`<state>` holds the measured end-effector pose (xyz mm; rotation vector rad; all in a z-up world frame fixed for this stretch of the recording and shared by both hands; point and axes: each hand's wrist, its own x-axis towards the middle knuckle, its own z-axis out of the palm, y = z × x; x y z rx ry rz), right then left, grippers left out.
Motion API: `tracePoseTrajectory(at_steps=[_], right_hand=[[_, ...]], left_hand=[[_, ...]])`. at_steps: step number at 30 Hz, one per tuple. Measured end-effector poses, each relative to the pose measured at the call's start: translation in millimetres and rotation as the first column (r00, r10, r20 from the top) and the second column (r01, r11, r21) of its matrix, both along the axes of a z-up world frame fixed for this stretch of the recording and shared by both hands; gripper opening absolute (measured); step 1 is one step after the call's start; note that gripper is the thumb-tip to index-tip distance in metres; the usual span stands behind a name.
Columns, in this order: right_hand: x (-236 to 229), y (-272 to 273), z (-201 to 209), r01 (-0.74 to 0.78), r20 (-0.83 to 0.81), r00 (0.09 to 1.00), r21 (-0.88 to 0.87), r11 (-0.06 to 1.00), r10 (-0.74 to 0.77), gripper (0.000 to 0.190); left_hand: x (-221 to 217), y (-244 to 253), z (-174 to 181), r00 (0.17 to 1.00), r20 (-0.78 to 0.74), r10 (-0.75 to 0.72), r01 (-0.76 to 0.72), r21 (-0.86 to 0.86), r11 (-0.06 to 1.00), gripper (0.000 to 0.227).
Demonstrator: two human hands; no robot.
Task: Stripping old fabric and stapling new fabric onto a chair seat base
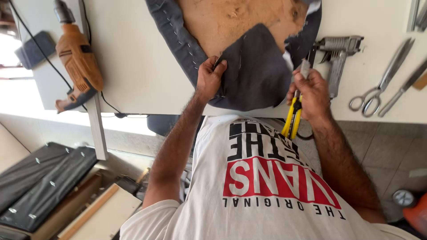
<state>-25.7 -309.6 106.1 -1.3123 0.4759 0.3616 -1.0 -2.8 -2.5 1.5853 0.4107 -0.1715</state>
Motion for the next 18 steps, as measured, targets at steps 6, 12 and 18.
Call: tracePoseTrajectory(at_steps=[6,12,18], right_hand=[[-62,27,6,-0.416,-0.055,0.908,-0.216,0.883,0.415,0.014],[-36,41,18,-0.178,0.02,0.983,-0.069,0.982,0.18,0.018],[-58,49,0,-0.285,-0.063,0.958,-0.274,0.918,0.279,0.024]], left_hand=[[4,-22,19,0.998,-0.034,0.052,-0.059,-0.248,0.967,0.019],[34,-11,91,0.975,-0.115,-0.189,0.178,-0.098,0.979,0.033],[50,-20,74,0.942,-0.234,-0.242,0.166,-0.303,0.938,0.021]])
